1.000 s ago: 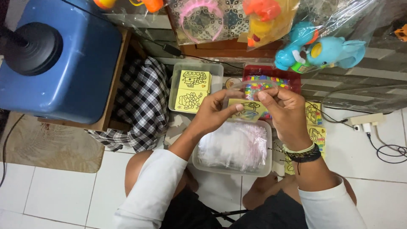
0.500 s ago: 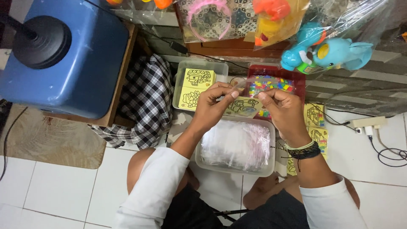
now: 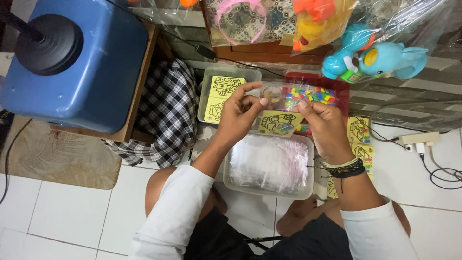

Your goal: The person packages illustrated yellow cards and multi-colored plastic pieces into individual transparent plastic bags by hand. They select a card, add small plastic items to it, and slide the set into a plastic sleeve taken from a container.

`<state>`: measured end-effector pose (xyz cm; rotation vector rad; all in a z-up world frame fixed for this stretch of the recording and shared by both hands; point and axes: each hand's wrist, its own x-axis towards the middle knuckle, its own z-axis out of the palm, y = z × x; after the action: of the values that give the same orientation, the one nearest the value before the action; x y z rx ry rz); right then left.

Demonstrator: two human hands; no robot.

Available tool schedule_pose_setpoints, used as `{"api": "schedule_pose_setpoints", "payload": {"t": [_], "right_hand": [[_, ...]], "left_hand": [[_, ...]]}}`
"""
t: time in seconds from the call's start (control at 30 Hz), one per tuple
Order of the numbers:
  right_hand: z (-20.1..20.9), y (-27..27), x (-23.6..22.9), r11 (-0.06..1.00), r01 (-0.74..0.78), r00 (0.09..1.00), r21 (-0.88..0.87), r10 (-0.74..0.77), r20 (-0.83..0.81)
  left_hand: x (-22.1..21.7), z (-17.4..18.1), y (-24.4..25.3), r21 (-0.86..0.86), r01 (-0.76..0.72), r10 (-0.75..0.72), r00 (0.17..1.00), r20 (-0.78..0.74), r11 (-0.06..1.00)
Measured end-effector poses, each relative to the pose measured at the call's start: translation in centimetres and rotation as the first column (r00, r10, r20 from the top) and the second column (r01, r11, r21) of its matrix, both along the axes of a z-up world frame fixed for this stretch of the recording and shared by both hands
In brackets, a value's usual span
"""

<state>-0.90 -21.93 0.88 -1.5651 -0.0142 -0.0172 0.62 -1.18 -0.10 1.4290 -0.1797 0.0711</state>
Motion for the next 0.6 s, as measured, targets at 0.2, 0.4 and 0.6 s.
{"api": "schedule_pose_setpoints", "payload": {"t": [0.2,0.4,0.6], "right_hand": [[-0.3,-0.6,0.5,0.985,0.012,0.994,0.174,0.007,-0.112],[-1.7,-1.6,1.0,0.972,0.008,0.986,0.235,0.031,-0.162],[-2.7,-1.5,1.1,0.965,-0.013,0.985,0.261,0.056,-0.160]], "left_hand": [[-0.3,0.3,0.7,-0.022,0.231,-0.230,0.973,0.032,0.973],[-0.4,-0.3,0.6,0.232,0.122,-0.173,0.961,0.215,0.965],[-0.4,0.9,0.0,0.284,0.061,-0.141,0.952,0.270,0.957]]}}
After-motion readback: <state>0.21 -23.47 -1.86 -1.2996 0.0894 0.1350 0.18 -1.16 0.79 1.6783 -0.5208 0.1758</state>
